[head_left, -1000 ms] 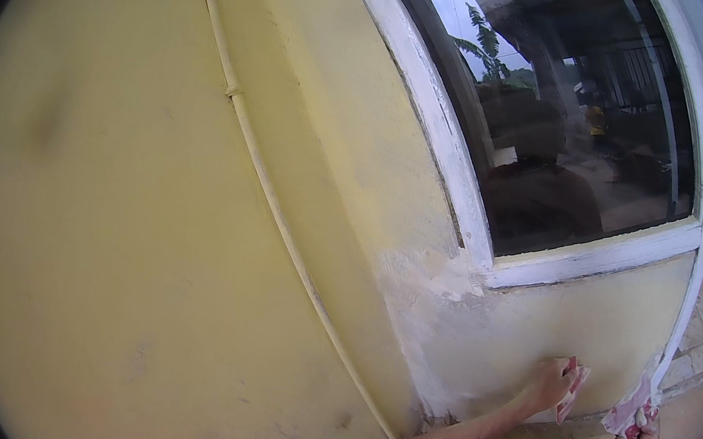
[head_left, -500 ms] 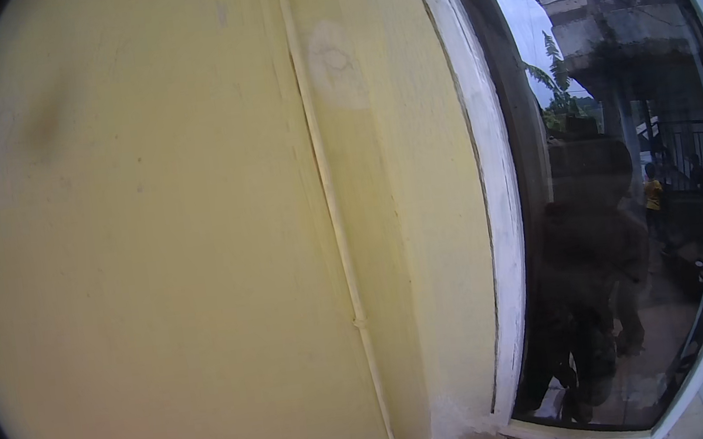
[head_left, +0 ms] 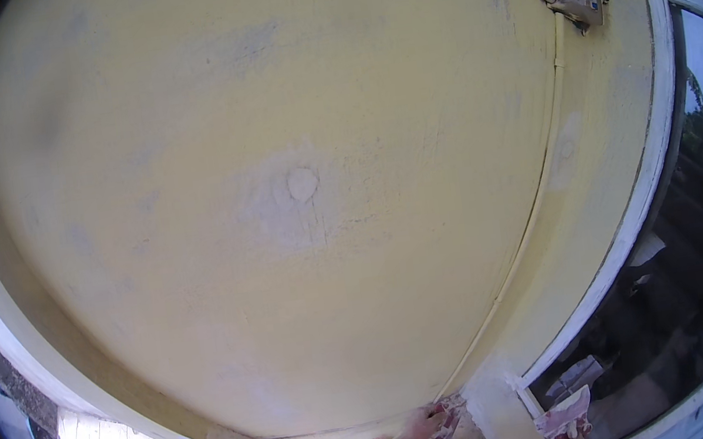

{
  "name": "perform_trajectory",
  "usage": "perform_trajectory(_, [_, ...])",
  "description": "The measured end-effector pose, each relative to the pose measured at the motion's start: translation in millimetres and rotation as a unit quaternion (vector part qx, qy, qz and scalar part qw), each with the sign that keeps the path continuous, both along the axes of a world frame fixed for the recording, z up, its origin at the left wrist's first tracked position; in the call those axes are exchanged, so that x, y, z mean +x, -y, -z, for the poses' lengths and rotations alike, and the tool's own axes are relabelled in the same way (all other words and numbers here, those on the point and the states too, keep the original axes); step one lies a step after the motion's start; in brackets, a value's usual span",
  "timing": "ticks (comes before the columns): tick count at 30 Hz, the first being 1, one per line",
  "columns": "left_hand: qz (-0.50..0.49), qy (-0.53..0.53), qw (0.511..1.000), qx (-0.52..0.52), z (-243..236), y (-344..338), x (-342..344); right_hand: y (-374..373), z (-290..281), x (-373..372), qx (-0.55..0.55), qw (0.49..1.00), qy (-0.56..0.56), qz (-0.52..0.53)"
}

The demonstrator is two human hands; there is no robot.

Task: The person applies plaster to a wall corner and floor junction using a trowel and a cloth. They repeatedly scoop plaster from a bowl, spread it on the wall, and smooth the surface. The person also washes the cloth in a bucket of water during the process.

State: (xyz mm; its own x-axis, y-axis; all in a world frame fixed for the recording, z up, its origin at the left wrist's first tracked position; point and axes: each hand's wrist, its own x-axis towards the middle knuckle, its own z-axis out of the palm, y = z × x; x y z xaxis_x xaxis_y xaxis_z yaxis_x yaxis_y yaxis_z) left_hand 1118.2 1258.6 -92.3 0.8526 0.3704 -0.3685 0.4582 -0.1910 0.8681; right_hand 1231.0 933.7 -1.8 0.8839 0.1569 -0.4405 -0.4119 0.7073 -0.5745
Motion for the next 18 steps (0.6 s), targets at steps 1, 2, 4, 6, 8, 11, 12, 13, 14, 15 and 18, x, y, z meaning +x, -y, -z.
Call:
perform_trajectory(1, [-0.063, 0.046, 0.997, -0.025, 5.7, 3.4, -20.0, -3.0, 0.3, 1.4, 0.027, 0.999, 0.038, -0.027])
perform_trajectory(2, [-0.129, 0.084, 0.987, -0.051, 20.1, 2.0, -43.3, -9.8, 2.9, 0.4, 0.053, 0.995, 0.068, -0.057])
perform_trajectory(4, [-0.198, 0.104, 0.972, -0.075, 35.4, -0.9, -80.4, -61.9, -42.6, -22.0, 0.121, 0.991, 0.061, -0.013])
perform_trajectory(6, [-0.224, 0.099, 0.966, -0.089, 34.1, -15.6, -125.8, -78.1, -29.3, -37.7, 0.178, 0.966, 0.110, -0.152])
perform_trajectory(8, [-0.257, 0.097, 0.955, -0.111, 14.9, -28.7, -168.5, -108.2, -31.1, -71.2, 0.136, 0.974, 0.077, -0.163])
perform_trajectory(11, [-0.309, 0.116, 0.930, -0.159, 26.9, -52.7, -244.6, -166.7, -38.1, -137.9, 0.100, 0.979, 0.035, -0.172])
perform_trajectory(12, [-0.319, 0.128, 0.924, -0.165, 15.6, -60.9, -262.3, -180.6, -35.5, -156.7, 0.088, 0.980, 0.027, -0.175])
perform_trajectory(13, [-0.330, 0.139, 0.918, -0.170, 6.8, -71.1, -280.2, -188.4, -23.6, -171.2, 0.103, 0.976, 0.029, -0.188])
perform_trajectory(14, [-0.314, 0.082, 0.938, -0.126, 3.7, -83.2, -299.0, -195.0, -9.1, -181.1, 0.120, 0.971, 0.032, -0.204])
perform_trajectory(15, [-0.324, 0.095, 0.930, -0.144, 2.0, -91.1, -316.5, -202.5, -4.4, -193.7, 0.136, 0.965, 0.035, -0.220])
perform_trajectory(18, [-0.340, 0.127, 0.912, -0.191, -12.4, -110.8, -366.4, -220.4, -0.7, -246.4, 0.154, 0.960, 0.017, -0.232])
